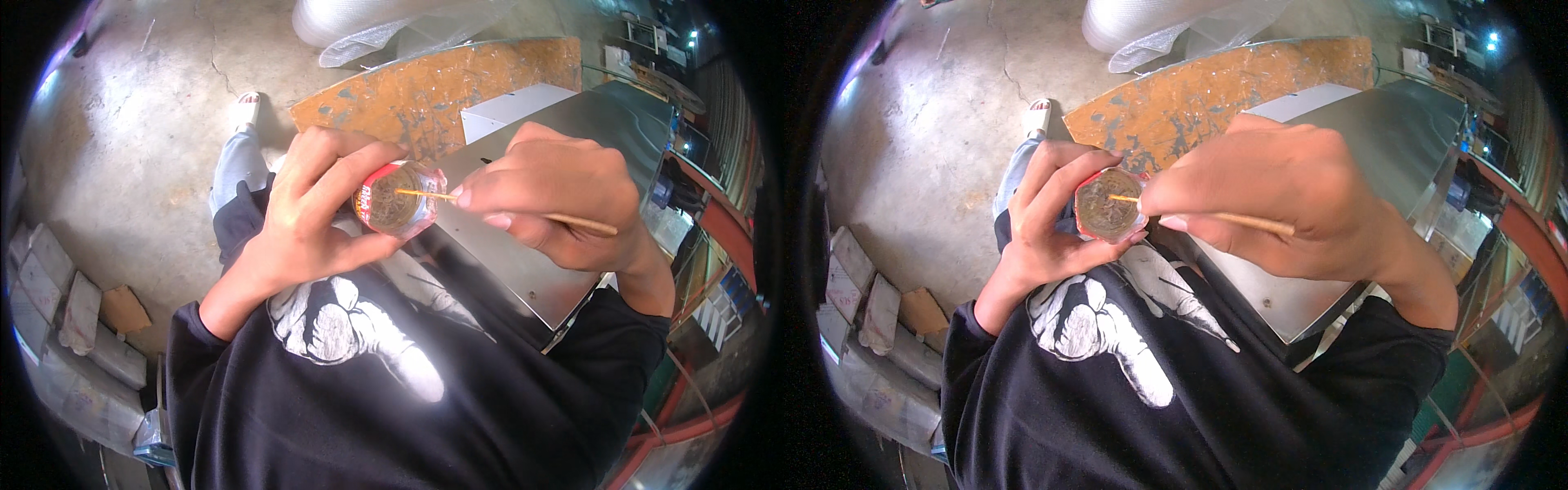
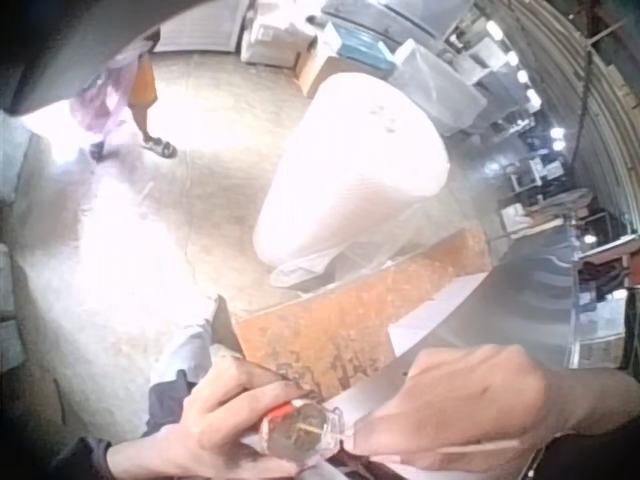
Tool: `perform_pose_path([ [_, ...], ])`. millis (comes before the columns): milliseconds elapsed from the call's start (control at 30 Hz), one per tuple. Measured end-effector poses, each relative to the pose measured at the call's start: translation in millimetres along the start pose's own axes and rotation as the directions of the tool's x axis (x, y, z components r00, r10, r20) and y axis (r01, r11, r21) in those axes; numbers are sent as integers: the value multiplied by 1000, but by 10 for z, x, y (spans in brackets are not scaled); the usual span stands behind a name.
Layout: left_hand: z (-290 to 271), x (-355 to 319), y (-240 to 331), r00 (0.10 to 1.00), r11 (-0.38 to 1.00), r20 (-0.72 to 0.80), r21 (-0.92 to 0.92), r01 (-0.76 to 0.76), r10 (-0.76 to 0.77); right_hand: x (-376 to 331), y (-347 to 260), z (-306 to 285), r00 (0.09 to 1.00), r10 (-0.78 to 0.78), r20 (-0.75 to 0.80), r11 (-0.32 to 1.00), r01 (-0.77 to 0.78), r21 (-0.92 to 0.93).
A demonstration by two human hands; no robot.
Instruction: The person applies a viscous substance from a small container onto a curved stainless steel panel using a wooden stick, then wipes the panel with a cloth. The person repeats the application and wiping on different sections of the panel.
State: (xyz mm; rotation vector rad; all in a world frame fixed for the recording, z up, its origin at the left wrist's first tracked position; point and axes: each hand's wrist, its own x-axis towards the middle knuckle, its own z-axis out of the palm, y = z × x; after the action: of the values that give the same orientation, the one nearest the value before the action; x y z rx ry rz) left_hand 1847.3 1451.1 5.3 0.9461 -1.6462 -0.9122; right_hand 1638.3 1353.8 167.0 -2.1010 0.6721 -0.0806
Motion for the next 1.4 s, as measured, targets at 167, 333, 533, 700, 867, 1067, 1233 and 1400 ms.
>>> perform_pose_path([
  [167,-4,16,-9,1000,1000,5,0,-11,11,-7,-53,40,926,346,-151,884,-268,382],
  [333,12,34,-16,1000,1000,3,-7,-11,11,20,8,-15,970,213,-118,959,-184,216],
  [533,-10,39,-10,1000,1000,-9,-11,-2,2,28,38,-10,999,-35,16,999,35,-4],
  [700,-26,57,-2,1000,1000,-26,4,-8,8,16,17,-14,999,-54,-2,998,54,-42],
  [867,27,76,14,988,996,-139,74,-51,61,-7,-8,20,999,-42,-9,996,42,-75],
  [1067,2,72,45,986,966,-121,245,-82,114,-25,3,49,998,-54,40,991,58,-124],
  [1233,-1,64,49,990,959,-93,270,-82,110,-32,-12,78,995,-62,80,990,72,-123],
  [1400,12,50,59,991,956,-76,280,-81,106,-14,-53,62,989,25,147,992,-6,-126],
])
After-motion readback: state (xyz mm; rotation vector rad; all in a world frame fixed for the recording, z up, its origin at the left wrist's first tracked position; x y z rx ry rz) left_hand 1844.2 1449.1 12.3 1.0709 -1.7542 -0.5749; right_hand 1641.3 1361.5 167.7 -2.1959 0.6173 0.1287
